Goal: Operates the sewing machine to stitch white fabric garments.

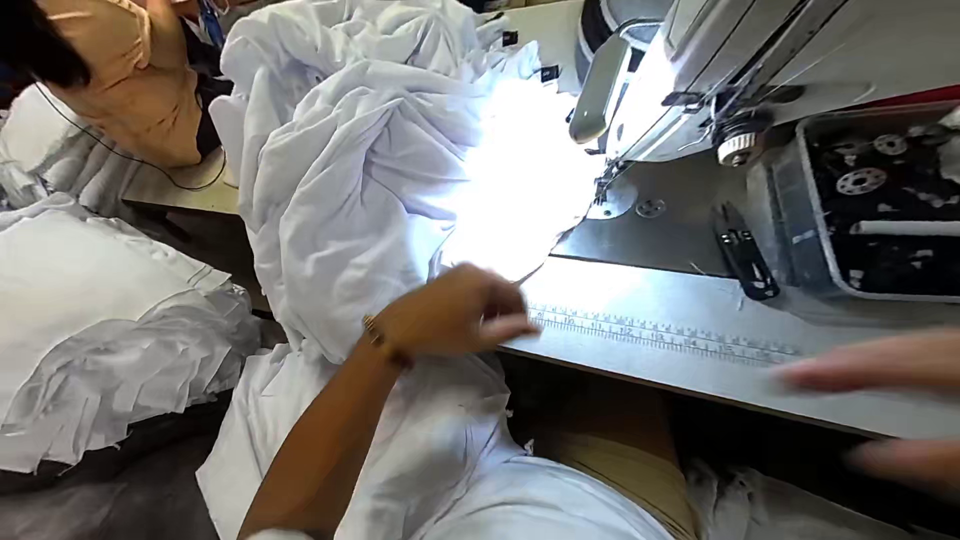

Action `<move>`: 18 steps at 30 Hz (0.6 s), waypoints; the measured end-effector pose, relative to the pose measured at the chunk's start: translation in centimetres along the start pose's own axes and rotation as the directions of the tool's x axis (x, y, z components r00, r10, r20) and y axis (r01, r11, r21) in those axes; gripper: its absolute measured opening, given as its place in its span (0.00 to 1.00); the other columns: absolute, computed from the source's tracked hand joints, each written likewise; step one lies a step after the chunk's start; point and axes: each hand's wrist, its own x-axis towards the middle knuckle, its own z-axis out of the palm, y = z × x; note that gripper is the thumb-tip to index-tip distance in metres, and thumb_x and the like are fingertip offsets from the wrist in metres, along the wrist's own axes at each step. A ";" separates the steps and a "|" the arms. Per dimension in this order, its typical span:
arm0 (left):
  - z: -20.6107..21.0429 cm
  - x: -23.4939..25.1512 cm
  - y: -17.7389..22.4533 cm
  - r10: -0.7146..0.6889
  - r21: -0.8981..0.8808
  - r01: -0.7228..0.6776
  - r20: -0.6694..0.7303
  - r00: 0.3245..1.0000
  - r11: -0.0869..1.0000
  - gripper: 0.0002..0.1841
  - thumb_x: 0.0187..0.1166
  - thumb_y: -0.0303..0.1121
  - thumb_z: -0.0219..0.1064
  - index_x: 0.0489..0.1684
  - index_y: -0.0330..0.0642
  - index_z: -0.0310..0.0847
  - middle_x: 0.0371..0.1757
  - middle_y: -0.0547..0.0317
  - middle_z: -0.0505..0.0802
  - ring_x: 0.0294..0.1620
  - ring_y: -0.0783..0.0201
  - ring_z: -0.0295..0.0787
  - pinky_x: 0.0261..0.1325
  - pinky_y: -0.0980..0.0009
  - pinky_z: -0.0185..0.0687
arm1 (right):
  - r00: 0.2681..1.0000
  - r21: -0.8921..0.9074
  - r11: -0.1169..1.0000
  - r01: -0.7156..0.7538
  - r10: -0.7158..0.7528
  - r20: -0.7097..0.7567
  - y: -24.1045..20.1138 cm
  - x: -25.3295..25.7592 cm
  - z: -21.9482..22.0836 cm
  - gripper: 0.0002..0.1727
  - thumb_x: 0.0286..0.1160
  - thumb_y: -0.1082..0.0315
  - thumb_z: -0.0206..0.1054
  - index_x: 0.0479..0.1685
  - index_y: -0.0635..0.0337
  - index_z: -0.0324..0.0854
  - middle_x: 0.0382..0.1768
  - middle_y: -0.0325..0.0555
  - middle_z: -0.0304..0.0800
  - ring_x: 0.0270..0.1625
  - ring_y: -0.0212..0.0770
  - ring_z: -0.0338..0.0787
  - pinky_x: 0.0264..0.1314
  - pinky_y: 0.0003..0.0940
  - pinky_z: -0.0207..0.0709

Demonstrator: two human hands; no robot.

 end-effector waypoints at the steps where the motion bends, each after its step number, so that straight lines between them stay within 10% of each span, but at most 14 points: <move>1: 0.4 -2.6 0.7 -0.102 -0.035 0.109 0.159 0.982 0.993 0.12 0.81 0.37 0.70 0.40 0.37 0.93 0.33 0.57 0.94 0.35 0.68 0.91 0.43 0.67 0.88 | 0.974 -0.077 0.977 0.200 -0.190 0.123 5.0 -0.6 3.4 0.19 0.83 0.57 0.63 0.62 0.55 0.89 0.57 0.44 0.93 0.62 0.35 0.90 0.68 0.31 0.83; 4: 3.6 -8.0 -0.8 -0.548 0.143 0.535 0.348 0.760 0.833 0.19 0.88 0.39 0.62 0.69 0.37 0.84 0.59 0.43 0.93 0.62 0.49 0.90 0.70 0.48 0.81 | 0.938 -0.165 0.955 0.248 -0.194 0.288 8.7 2.9 14.6 0.21 0.85 0.56 0.61 0.72 0.51 0.83 0.66 0.48 0.88 0.65 0.48 0.89 0.64 0.49 0.85; 9: 6.0 -8.7 -5.8 -0.858 0.345 0.800 0.031 0.513 0.491 0.18 0.88 0.35 0.59 0.67 0.34 0.84 0.69 0.34 0.87 0.76 0.37 0.80 0.78 0.37 0.69 | 0.903 -0.434 0.871 -0.230 0.357 0.238 9.7 11.0 23.6 0.23 0.90 0.58 0.57 0.78 0.58 0.76 0.71 0.64 0.82 0.75 0.64 0.81 0.75 0.68 0.71; 18: 6.4 -8.8 -10.0 -0.760 0.267 0.736 -0.023 0.650 0.622 0.21 0.91 0.37 0.56 0.72 0.31 0.80 0.74 0.34 0.85 0.81 0.41 0.76 0.85 0.45 0.62 | 0.901 -0.479 0.809 -0.340 0.426 0.080 10.3 11.2 24.8 0.20 0.91 0.60 0.55 0.71 0.57 0.82 0.69 0.62 0.85 0.75 0.64 0.81 0.73 0.70 0.70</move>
